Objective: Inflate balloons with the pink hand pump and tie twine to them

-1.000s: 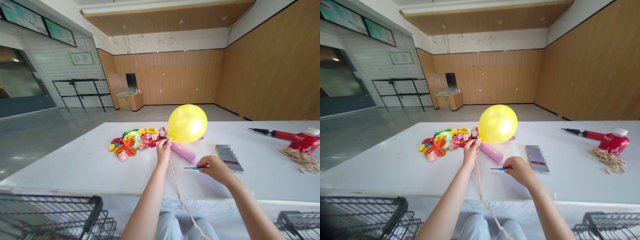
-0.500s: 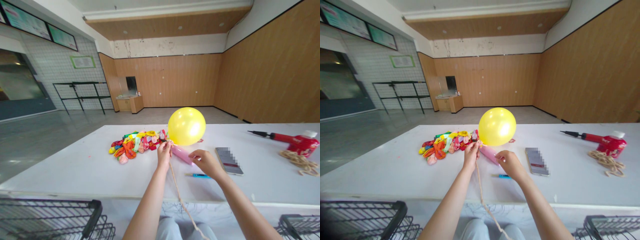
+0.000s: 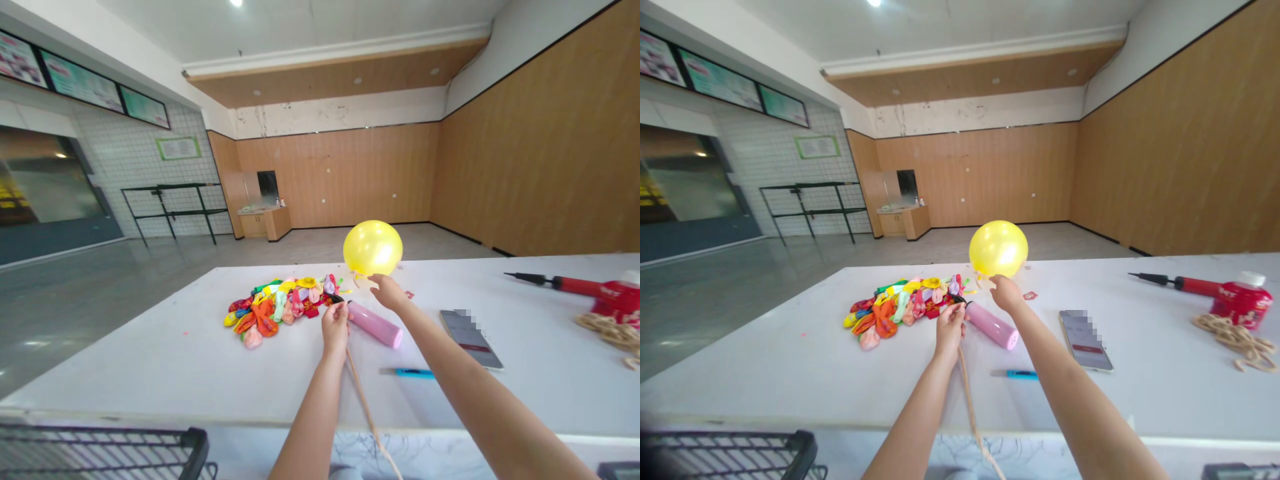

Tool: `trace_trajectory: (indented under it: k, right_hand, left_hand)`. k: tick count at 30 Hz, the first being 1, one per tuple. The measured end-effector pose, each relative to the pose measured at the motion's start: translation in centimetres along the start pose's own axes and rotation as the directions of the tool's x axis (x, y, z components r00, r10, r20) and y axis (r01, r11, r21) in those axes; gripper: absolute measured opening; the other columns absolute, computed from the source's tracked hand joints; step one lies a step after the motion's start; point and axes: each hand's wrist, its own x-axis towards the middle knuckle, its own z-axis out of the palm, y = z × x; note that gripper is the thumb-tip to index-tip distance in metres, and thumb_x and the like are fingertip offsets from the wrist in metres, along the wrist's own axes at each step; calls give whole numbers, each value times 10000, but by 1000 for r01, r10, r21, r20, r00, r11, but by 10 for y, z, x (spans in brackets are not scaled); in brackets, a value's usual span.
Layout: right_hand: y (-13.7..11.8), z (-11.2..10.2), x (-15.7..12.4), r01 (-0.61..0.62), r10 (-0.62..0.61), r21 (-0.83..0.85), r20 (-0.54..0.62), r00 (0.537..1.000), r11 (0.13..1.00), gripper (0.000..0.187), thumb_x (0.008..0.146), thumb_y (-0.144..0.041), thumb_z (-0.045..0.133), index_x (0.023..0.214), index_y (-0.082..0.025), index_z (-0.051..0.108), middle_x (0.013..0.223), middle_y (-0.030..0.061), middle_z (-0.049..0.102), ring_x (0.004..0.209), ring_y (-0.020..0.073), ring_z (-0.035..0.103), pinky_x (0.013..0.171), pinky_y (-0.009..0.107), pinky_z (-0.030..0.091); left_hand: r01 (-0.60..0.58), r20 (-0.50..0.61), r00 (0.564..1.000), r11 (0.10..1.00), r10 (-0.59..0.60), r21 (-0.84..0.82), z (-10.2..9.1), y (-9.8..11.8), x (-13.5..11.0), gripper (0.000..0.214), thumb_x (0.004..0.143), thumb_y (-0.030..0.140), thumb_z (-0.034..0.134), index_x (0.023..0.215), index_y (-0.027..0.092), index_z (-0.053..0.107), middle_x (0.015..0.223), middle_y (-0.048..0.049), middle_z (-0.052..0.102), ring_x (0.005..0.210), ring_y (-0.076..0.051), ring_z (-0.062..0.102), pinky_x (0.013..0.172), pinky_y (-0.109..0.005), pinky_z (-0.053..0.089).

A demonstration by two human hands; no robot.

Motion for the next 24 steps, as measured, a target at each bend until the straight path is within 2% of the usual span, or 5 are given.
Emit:
trace_trajectory:
  k: [5,9,16,21,24]
  right_hand:
    - [9,3,-14,-8,9,18,-6,1000,1000,370,856,-153,546,1212,-97,626,1274,124,625,1215,222,552,1031,316,395]
    - [4,-2,-38,31,-20,97,-113,993,995,286,860,-186,540,1101,-133,683,1160,94,690,1108,212,618,971,317,438]
    - [-15,14,-65,286,-235,140,-296,926,948,190,849,-166,550,940,-180,716,988,74,732,932,211,656,866,314,466]
    - [-18,24,-80,414,-403,-10,-253,879,910,197,891,-202,516,851,-200,709,882,76,724,840,207,634,807,311,436]
    - [-23,24,-83,449,-435,37,-187,881,893,234,913,-244,485,820,-186,692,859,90,711,844,211,622,820,325,424]
  left_hand:
    - [5,-18,1000,1000,-4,22,0,-2,2,444,661,551,707,784,137,602,597,-6,587,337,-53,364,339,-187,222]
    - [21,-4,1000,1000,-21,8,3,2,-1,438,647,544,720,778,144,599,597,2,581,343,-50,363,344,-187,220]
    - [61,38,998,996,-59,-60,4,11,-6,462,651,524,729,878,130,644,575,46,514,343,-14,269,348,-175,156]
    - [15,39,999,998,-13,-61,8,15,-8,464,634,519,749,861,122,670,485,77,416,349,-24,262,349,-180,158]
    - [-31,37,999,996,35,-86,11,19,-10,465,633,521,752,859,122,681,444,96,345,344,-25,237,348,-182,154]
